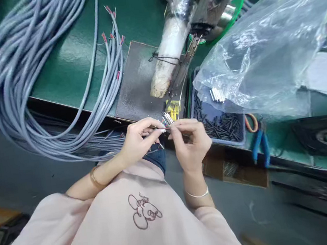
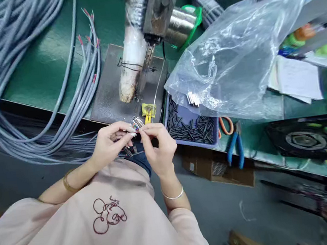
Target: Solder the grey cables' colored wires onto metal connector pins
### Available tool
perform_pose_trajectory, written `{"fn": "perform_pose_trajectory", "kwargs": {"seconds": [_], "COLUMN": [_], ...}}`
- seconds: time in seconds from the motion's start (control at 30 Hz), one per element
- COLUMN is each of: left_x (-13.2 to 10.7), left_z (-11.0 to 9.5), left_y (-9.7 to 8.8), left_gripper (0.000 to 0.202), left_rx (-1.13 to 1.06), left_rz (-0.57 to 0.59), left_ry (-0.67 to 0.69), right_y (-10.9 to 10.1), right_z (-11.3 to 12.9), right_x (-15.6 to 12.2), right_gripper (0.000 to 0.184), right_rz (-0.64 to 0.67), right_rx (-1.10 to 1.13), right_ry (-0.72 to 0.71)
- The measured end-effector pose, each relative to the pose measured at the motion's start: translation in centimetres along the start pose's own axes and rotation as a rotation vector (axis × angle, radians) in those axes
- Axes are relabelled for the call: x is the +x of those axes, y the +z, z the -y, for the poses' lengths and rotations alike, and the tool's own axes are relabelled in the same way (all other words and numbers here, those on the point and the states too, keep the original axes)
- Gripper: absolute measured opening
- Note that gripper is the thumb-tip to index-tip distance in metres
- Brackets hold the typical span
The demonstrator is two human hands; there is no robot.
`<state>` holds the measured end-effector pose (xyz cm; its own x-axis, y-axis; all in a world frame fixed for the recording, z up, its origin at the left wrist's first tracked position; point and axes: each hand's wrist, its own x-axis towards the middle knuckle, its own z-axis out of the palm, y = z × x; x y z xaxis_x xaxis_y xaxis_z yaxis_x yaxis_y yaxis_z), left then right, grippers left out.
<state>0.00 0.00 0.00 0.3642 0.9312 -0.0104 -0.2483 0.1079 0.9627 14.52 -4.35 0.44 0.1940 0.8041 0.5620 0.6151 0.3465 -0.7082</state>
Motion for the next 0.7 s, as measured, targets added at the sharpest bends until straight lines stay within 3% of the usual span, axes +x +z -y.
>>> {"fn": "perform_pose_trajectory", "kwargs": {"seconds": [0.1,0.2,0.5,0.7], "left_x": [0.4,0.8,2.2,2.8], "left_z": [-0.4,-0.6,-0.9,-0.9], "left_y": [-0.4,-0.7,-0.5,-0.1], "left_gripper": [0.013,0.019,0.022,0.022], "left_rx": [-0.038,-0.072,-0.088,-0.065], "left_rz": [0.005,0.004,-0.050,-0.105], "left_ry": [-0.083,-0.115,-0.070,-0.051], "right_y": [-0.5,-0.6,0.5,0.7], "right_z": [-0.2,-0.3,-0.7,-0.4], "right_x": [0.4,0.6,0.7,1.2], "right_gripper": [0.015,0.015,0.015,0.014], "right_rz": [-0.084,-0.018,0.066,0.012], "right_rx": [-0.158,-0.243,-0.214,-0.230], "right_ry": [-0.117,-0.190,-0.198,-0.119]}}
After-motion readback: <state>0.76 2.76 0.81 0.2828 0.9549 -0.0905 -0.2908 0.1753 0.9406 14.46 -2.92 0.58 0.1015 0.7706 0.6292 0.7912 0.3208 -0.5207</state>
